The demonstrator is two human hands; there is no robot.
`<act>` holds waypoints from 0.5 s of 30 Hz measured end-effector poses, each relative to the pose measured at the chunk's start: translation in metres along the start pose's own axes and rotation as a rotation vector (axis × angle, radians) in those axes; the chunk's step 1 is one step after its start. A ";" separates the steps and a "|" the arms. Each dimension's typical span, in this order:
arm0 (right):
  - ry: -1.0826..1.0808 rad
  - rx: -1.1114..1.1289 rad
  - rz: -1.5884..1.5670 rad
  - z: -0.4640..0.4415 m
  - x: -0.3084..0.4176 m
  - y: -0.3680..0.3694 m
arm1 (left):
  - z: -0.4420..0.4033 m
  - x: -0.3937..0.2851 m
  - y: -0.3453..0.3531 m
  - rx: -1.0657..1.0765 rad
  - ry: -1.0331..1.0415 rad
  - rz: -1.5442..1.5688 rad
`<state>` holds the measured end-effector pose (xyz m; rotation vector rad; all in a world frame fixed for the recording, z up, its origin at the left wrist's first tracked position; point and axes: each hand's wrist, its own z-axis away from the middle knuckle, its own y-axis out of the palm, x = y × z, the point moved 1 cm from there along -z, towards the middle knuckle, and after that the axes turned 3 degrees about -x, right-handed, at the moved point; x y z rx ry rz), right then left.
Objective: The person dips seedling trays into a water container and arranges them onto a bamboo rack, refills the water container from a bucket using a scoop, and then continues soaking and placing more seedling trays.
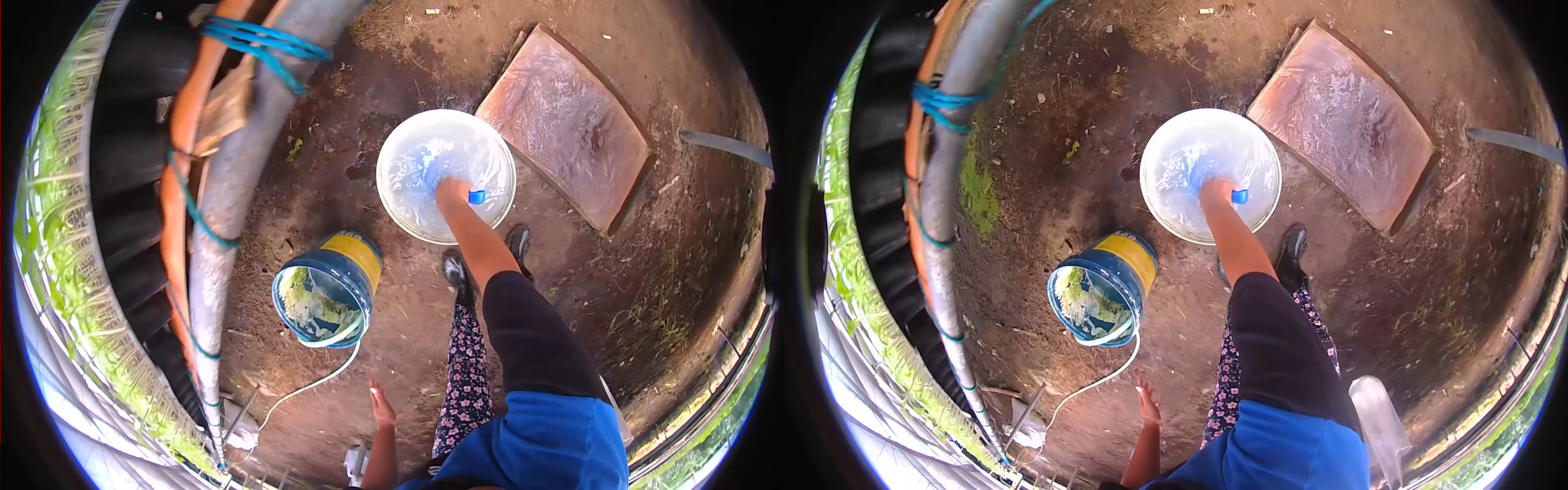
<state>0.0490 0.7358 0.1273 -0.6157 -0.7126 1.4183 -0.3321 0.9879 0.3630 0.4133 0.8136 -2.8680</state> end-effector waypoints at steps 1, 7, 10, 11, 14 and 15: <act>-0.022 0.037 -0.034 -0.008 -0.007 0.010 | -0.005 0.002 0.001 -0.001 0.009 -0.060; 0.011 0.117 0.109 -0.047 -0.036 0.055 | -0.022 0.040 -0.013 -0.003 -0.040 -0.189; -0.056 0.050 0.468 -0.053 -0.041 0.119 | -0.015 0.028 -0.010 -0.015 -0.117 -0.145; 0.009 0.013 0.314 -0.073 -0.045 0.154 | -0.017 0.029 -0.010 -0.017 -0.128 -0.147; 0.028 0.183 -0.128 -0.034 -0.039 0.080 | -0.023 0.035 -0.011 -0.010 -0.144 -0.226; -0.012 0.124 -0.175 -0.034 -0.045 0.094 | -0.025 0.038 -0.010 -0.002 -0.146 -0.262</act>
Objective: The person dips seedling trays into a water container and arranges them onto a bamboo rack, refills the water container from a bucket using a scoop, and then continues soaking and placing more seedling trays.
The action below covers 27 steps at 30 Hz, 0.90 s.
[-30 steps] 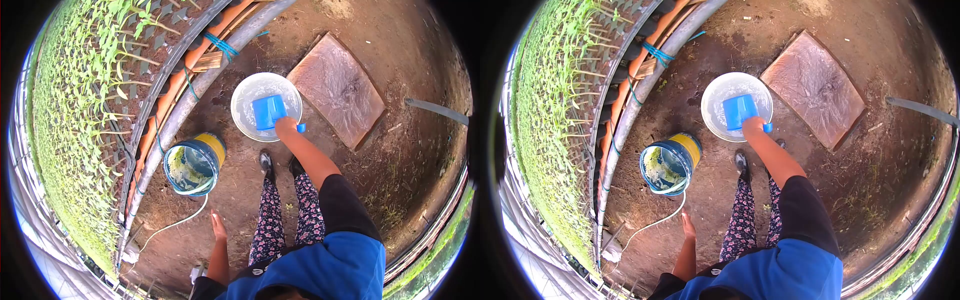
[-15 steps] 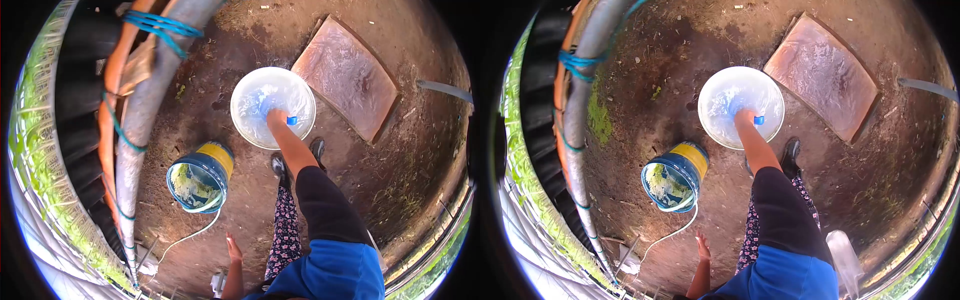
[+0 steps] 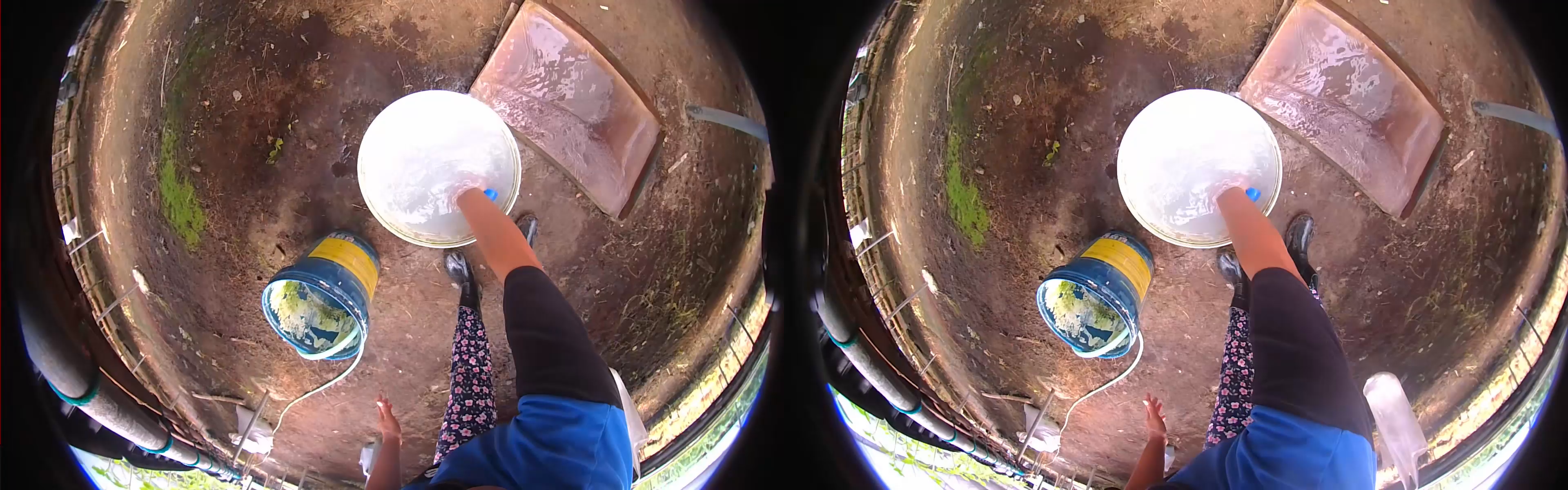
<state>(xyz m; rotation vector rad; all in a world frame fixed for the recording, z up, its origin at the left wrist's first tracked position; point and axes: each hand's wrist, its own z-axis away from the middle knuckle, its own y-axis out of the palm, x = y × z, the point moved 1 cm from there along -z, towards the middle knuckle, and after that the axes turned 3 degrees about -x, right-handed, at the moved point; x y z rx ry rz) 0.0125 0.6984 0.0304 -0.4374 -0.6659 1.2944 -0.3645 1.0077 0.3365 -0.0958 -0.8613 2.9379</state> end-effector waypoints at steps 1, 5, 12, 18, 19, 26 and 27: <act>-0.049 -0.058 -0.042 -0.004 -0.005 0.010 | -0.005 0.000 0.002 0.012 0.011 0.001; 0.037 0.211 -0.558 0.003 -0.010 -0.035 | 0.001 0.000 0.007 0.043 0.048 0.008; 0.065 0.400 -1.052 0.055 -0.004 -0.098 | 0.027 -0.025 -0.002 0.026 0.036 0.029; 0.032 0.319 -1.225 0.094 -0.008 -0.114 | 0.029 -0.024 -0.010 0.057 0.092 0.034; 0.029 0.292 -1.250 0.099 -0.011 -0.115 | 0.031 -0.023 -0.009 0.061 0.108 0.023; -0.018 0.170 -1.293 0.137 -0.035 -0.123 | 0.050 -0.037 -0.002 0.079 0.149 -0.048; -0.036 0.179 -1.307 0.143 -0.039 -0.125 | 0.049 -0.036 -0.001 0.078 0.149 -0.057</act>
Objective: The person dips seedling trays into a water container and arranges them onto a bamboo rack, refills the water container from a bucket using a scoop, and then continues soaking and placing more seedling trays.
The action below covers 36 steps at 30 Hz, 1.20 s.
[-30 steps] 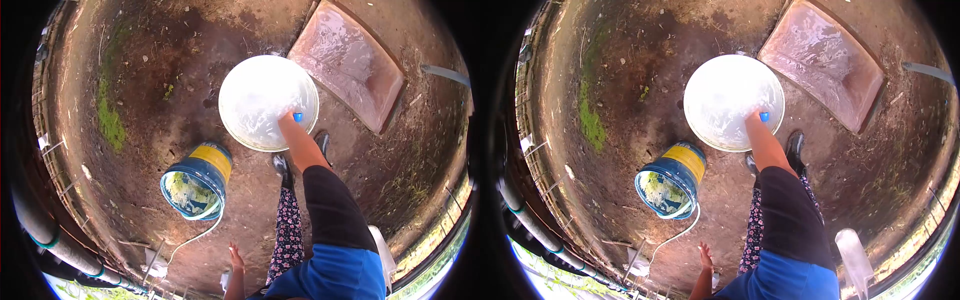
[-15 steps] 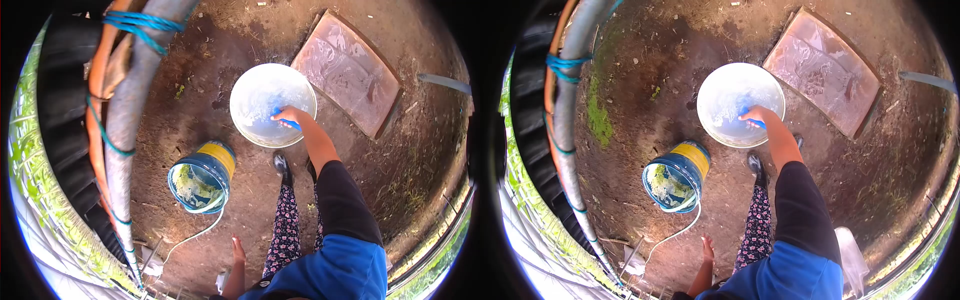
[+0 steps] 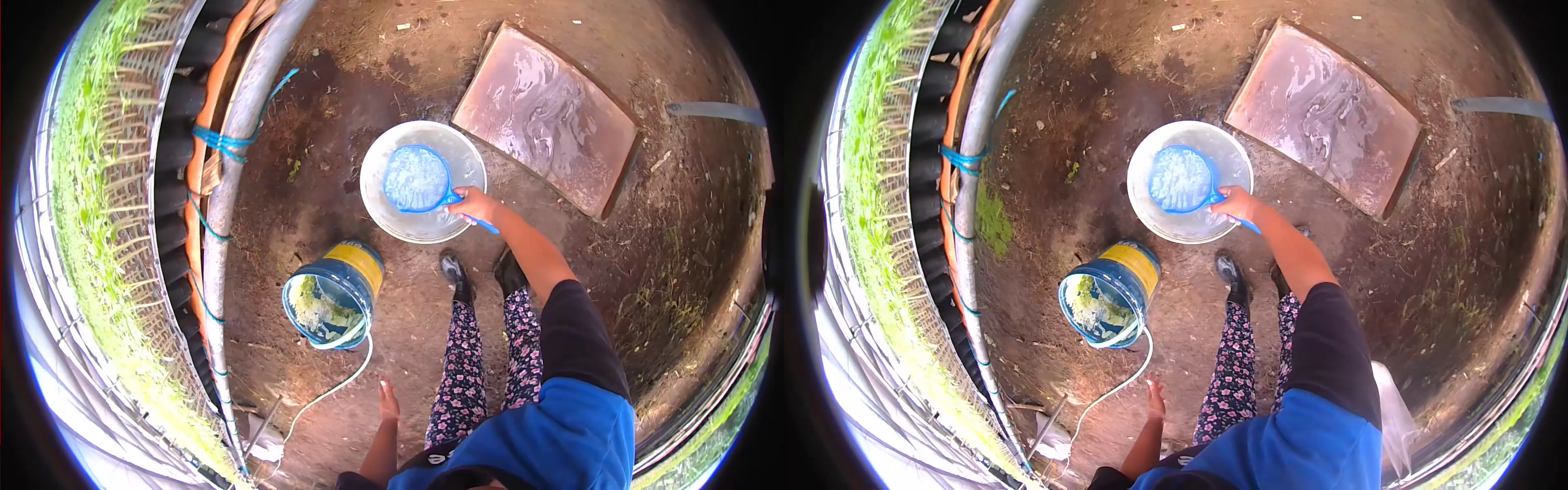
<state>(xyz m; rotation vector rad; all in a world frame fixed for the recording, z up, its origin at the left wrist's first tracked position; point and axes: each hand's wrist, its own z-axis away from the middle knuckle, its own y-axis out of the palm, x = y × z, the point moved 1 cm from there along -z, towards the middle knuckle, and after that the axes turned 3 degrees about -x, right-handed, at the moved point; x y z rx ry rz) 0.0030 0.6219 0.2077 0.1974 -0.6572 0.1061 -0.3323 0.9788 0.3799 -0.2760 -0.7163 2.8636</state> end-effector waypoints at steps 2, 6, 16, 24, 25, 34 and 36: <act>-0.017 0.040 -0.025 0.012 -0.002 -0.006 | 0.001 -0.002 0.004 -0.015 0.007 -0.027; -0.084 0.091 -0.110 0.043 0.000 -0.018 | 0.019 -0.024 0.018 -0.032 0.012 -0.061; -0.161 -0.019 -0.298 0.141 0.008 -0.111 | 0.048 -0.091 0.053 -0.063 0.069 -0.185; -0.017 -0.387 -0.199 0.139 -0.063 -0.234 | 0.043 -0.106 0.083 -0.012 0.126 -0.195; 0.025 -0.433 -0.196 0.132 -0.077 -0.247 | 0.036 -0.103 0.084 0.010 0.157 -0.178; 0.303 -0.739 -0.073 0.099 -0.153 -0.321 | 0.056 -0.133 0.112 -0.010 0.175 -0.198; 0.353 -0.786 -0.009 0.099 -0.157 -0.328 | 0.058 -0.139 0.117 -0.020 0.160 -0.243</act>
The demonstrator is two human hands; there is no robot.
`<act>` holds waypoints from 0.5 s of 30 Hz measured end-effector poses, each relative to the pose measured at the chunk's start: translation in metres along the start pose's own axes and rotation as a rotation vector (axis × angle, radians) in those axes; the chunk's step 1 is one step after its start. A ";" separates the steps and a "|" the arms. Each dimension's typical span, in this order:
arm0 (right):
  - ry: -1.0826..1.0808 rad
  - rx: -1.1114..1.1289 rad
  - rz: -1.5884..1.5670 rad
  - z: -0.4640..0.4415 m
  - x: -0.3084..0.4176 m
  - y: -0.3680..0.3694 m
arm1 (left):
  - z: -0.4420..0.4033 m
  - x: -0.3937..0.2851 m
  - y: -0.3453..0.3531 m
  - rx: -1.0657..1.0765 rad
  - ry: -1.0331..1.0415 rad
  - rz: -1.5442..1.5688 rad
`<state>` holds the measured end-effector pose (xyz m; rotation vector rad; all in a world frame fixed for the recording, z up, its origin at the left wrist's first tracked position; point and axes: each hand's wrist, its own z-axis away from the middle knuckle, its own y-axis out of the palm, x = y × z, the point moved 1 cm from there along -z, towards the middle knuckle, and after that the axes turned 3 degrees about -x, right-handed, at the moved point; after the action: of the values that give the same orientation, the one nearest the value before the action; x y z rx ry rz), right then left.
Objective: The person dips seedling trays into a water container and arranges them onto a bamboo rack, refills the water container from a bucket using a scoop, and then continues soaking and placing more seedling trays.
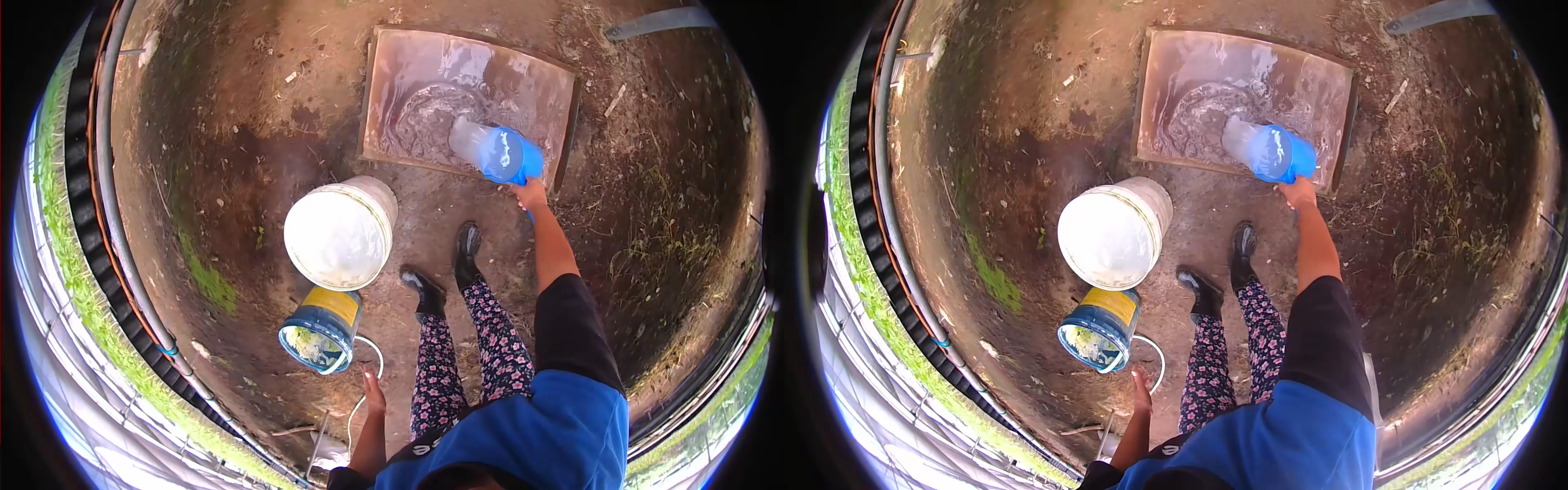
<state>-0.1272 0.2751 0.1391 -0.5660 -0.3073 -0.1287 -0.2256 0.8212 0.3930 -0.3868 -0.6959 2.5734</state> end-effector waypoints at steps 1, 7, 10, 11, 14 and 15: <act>0.012 -0.029 0.034 -0.002 -0.002 -0.002 | 0.002 -0.003 0.000 0.006 -0.022 -0.033; 0.178 -0.252 0.262 0.017 0.014 -0.012 | 0.012 -0.028 0.012 0.025 -0.010 -0.055; 0.245 -0.335 0.234 0.024 0.009 -0.010 | 0.013 -0.032 0.017 0.022 0.051 0.013; 0.256 -0.361 0.207 0.027 0.008 -0.009 | 0.012 -0.033 0.015 0.027 0.027 -0.030; 0.272 -0.477 0.120 0.041 0.006 -0.007 | 0.011 -0.026 0.012 0.031 0.012 -0.025; 0.272 -0.540 0.089 0.048 0.006 -0.006 | 0.006 -0.017 0.010 0.038 0.039 -0.004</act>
<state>-0.1344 0.2963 0.1825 -1.0841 0.0249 -0.2029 -0.2161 0.8029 0.3957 -0.4220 -0.6317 2.5638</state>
